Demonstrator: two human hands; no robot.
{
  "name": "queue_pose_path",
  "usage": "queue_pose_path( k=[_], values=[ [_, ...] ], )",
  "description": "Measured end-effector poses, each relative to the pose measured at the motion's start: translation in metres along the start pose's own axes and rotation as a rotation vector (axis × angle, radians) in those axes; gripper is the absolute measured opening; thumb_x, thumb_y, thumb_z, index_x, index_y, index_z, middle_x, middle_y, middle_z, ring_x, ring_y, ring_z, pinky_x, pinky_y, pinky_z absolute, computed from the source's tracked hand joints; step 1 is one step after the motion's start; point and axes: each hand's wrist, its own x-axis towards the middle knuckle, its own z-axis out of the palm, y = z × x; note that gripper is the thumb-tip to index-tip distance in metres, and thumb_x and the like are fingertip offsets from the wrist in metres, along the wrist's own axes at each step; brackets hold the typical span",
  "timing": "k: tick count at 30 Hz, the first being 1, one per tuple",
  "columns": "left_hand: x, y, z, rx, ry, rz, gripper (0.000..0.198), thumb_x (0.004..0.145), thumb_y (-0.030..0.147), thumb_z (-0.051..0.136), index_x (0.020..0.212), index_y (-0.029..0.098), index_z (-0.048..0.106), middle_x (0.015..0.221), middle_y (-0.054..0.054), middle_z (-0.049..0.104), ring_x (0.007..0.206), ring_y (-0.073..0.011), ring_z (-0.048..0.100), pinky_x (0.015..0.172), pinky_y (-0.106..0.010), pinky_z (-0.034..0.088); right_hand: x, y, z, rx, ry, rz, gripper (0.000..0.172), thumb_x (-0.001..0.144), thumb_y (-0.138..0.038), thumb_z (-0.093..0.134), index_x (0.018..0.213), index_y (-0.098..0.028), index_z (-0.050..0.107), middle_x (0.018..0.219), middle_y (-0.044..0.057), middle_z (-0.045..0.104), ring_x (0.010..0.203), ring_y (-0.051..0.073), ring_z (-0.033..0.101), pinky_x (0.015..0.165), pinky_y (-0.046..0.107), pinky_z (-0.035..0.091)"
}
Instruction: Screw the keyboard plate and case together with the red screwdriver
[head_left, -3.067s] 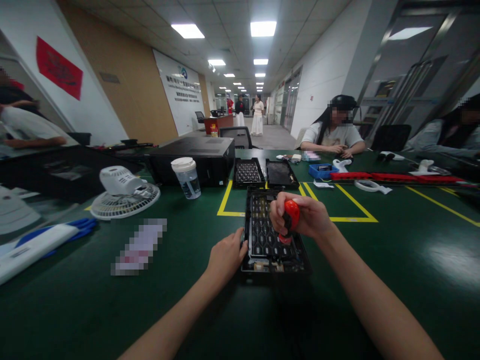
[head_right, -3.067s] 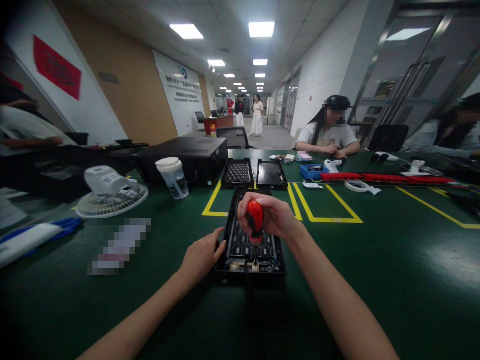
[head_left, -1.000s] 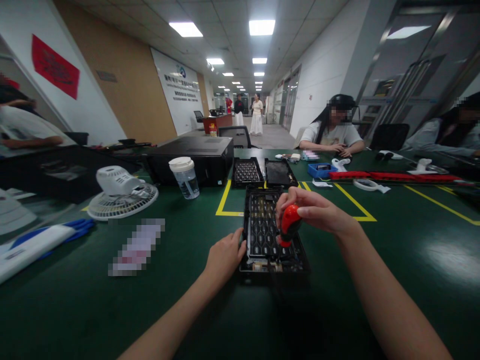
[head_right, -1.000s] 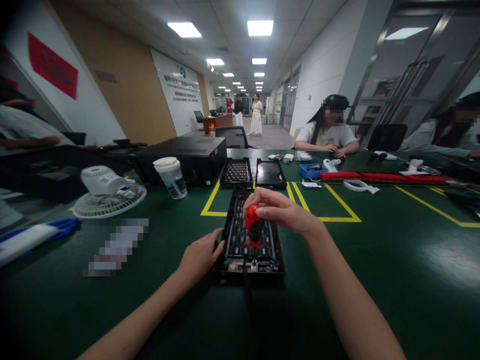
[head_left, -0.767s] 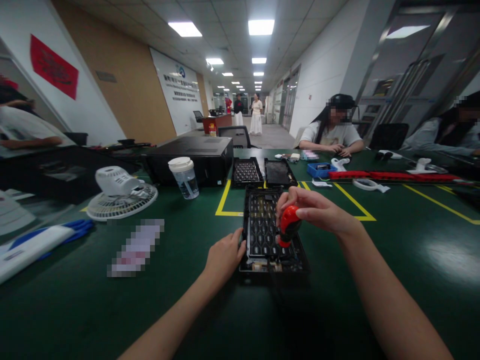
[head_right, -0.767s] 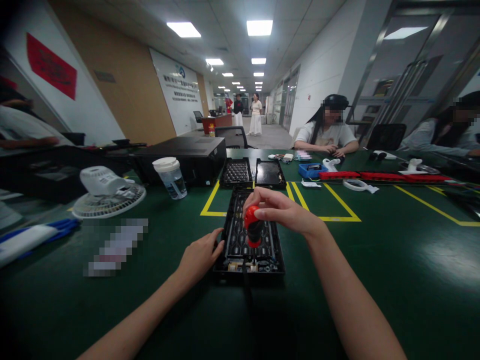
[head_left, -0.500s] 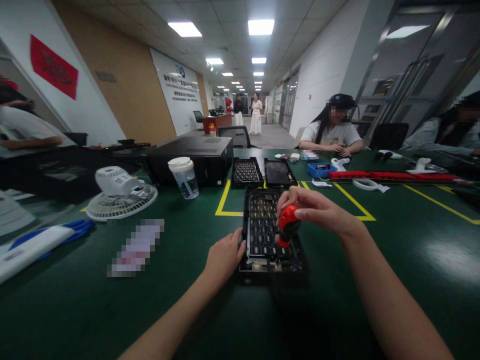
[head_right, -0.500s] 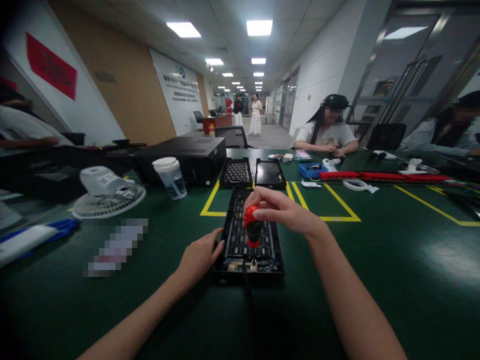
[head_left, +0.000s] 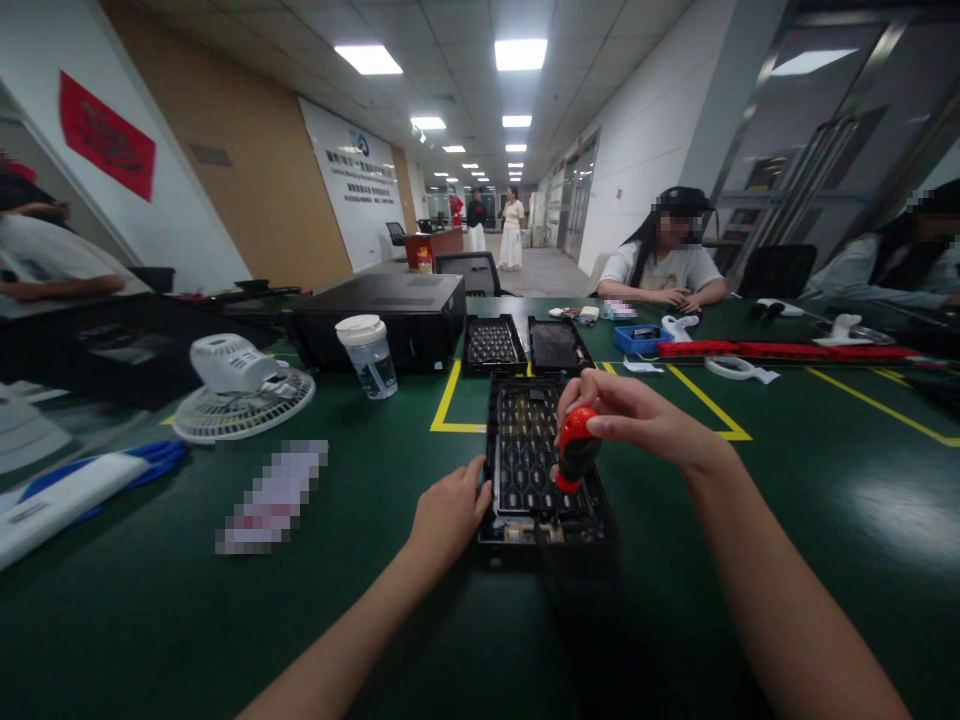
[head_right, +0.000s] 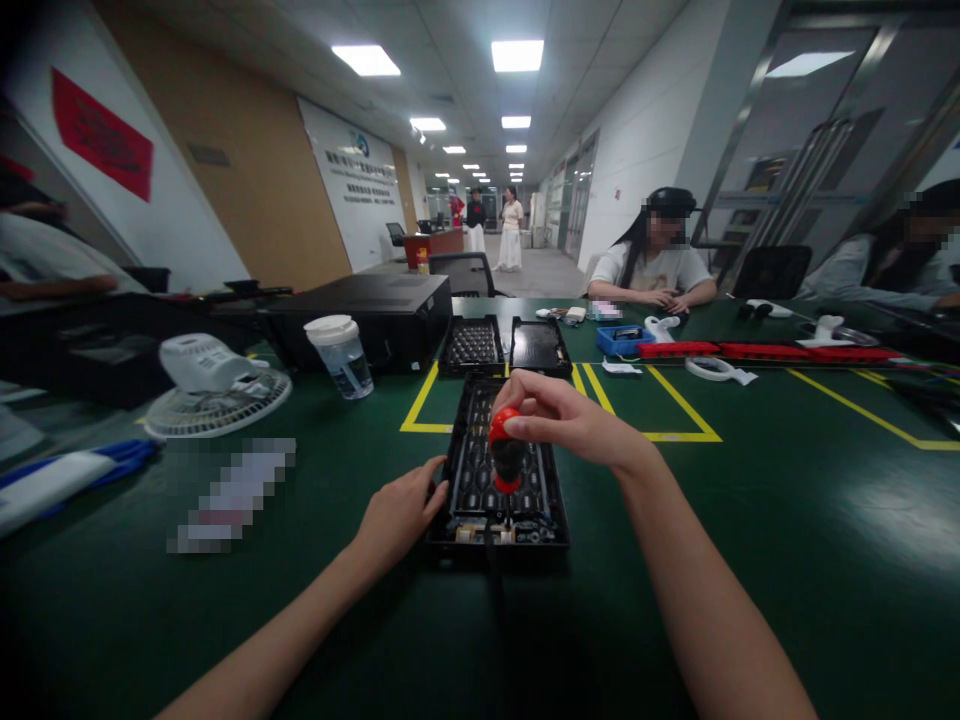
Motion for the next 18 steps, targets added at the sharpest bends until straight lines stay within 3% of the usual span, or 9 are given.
queue_pose_path(
  k=[18],
  values=[
    [0.0008,0.0004,0.0002,0.001,0.000,0.001,0.039,0.088,0.039,0.032,0.124,0.026,0.039,0.099,-0.004,0.063,0.082,-0.0170,0.061,0.066,-0.026,0.045,-0.0018,-0.0056,-0.0001,-0.128,0.048,0.009,0.021,0.077,-0.031,0.062,0.076,-0.016,0.048,0.088,0.004,0.053,0.075,0.012,0.051,0.062,0.023,0.041]
  ],
)
